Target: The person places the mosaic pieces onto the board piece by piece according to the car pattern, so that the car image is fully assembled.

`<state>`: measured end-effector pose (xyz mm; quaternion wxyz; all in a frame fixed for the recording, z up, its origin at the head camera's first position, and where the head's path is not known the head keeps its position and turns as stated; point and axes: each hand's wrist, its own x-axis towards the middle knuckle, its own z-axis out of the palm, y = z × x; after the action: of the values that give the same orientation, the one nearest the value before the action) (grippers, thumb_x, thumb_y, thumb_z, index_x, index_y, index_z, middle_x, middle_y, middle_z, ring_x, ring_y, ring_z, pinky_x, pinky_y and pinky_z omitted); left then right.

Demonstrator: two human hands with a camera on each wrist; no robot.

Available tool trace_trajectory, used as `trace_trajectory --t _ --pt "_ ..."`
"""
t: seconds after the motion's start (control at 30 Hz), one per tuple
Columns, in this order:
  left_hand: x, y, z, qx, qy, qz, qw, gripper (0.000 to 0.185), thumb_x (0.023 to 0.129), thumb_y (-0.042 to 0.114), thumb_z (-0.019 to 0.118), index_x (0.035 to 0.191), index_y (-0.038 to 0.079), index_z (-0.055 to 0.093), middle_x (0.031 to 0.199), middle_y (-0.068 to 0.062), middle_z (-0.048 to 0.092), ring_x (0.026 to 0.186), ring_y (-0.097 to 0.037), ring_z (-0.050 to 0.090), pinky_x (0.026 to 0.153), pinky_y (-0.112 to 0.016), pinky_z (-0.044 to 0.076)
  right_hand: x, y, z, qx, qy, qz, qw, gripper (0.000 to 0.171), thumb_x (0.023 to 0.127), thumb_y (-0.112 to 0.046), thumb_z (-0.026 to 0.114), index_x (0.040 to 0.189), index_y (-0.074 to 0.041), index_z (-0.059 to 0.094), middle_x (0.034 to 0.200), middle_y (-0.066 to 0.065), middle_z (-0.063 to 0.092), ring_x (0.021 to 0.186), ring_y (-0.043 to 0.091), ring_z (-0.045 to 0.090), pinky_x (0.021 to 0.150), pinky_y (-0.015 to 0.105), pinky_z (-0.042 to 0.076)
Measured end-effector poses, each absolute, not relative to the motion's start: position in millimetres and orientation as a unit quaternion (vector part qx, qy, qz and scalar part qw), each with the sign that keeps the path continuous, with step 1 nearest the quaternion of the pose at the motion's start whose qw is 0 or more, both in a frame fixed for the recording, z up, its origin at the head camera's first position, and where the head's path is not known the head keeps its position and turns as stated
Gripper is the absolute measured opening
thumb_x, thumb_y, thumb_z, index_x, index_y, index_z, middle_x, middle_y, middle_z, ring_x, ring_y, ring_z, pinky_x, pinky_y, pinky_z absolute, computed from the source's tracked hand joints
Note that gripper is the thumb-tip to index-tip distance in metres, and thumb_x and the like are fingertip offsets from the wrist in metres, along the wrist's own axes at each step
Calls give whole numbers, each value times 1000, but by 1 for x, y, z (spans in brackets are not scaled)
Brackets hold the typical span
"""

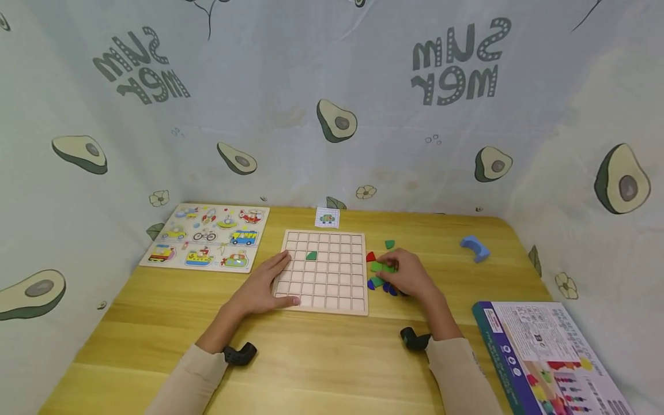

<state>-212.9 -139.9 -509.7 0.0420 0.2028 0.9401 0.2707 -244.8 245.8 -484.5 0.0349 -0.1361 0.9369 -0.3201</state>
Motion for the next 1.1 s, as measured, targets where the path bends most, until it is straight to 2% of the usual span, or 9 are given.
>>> trace_trajectory --t 0.2,0.6,0.93,1.1 --pt "-213 -141 -510 212 937 273 41 114 78 68 76 163 9 29 173 -5 22 159 -30 23 127 -50 26 -246 248 -484 -144 934 -325 26 30 93 -20 78 116 -2 76 97 9 63 80 19 47 70 32 42" --pt "-215 -142 -512 222 937 270 26 107 80 67 73 161 10 34 171 -3 28 158 -30 26 127 -51 26 -247 241 -477 -121 934 -335 12 34 93 -21 78 122 -3 74 99 10 64 81 20 52 71 33 46" --pt "-215 -141 -512 217 937 274 22 109 76 67 76 161 10 36 170 -2 30 157 -29 28 126 -50 28 -253 218 -474 -142 926 -351 4 29 94 -16 76 119 -4 76 89 8 59 73 20 44 65 32 37" --pt "-214 -141 -510 214 936 278 30 110 76 67 76 161 10 35 171 -3 29 158 -29 27 127 -50 27 -257 205 -474 -151 921 -358 -10 28 93 -15 77 118 -4 76 88 8 60 73 20 46 63 30 39"
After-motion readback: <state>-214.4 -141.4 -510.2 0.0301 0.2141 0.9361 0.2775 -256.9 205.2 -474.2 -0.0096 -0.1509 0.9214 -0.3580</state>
